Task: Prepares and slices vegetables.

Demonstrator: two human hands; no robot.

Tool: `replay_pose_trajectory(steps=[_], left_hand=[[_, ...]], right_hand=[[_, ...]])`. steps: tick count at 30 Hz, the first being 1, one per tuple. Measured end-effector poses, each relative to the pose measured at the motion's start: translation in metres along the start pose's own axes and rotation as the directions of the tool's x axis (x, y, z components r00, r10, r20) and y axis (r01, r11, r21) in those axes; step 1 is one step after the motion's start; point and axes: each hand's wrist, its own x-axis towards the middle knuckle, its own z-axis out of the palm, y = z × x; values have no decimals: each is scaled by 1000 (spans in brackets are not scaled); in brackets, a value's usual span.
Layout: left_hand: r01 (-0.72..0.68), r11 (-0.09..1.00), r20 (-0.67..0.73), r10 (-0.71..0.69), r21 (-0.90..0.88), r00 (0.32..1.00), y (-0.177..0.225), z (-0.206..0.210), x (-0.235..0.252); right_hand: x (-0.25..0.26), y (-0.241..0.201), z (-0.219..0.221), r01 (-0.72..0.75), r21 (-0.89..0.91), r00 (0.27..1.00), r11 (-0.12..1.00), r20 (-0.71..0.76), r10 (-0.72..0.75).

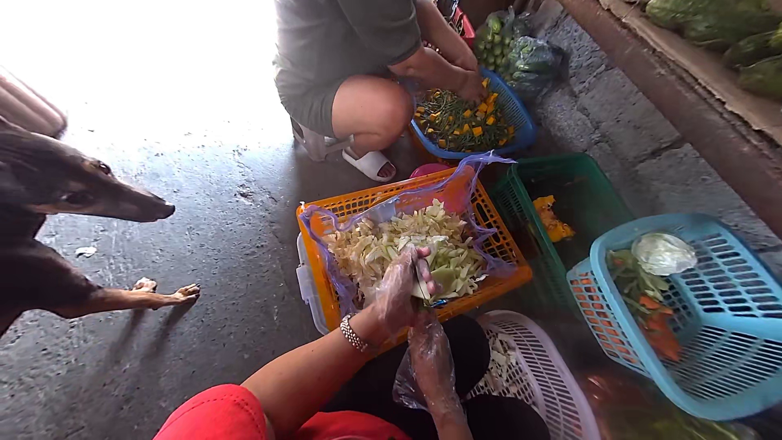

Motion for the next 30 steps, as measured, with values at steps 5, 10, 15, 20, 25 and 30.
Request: replay_pose_trajectory(steps=[5,10,15,20,25,30], left_hand=[[-52,997,185,42,54,982,-5,-7,-1],[-109,977,290,53,181,956,-4,-19,2],[-75,959,182,25,272,983,0,-18,4],[-79,987,209,49,138,977,-6,-24,17],[79,995,50,-76,-60,996,-8,-13,21],[88,996,175,-83,-20,981,-14,-18,19]], right_hand=[[1,4,0,-21,39,1000,999,5,21],[6,3,-5,-136,68,982,988,137,126],[17,-1,-10,-254,51,936,966,263,232],[25,0,-13,-342,298,914,891,324,243],[26,-7,-20,-298,190,938,935,239,250],[27,-5,-25,-322,223,939,920,195,282]])
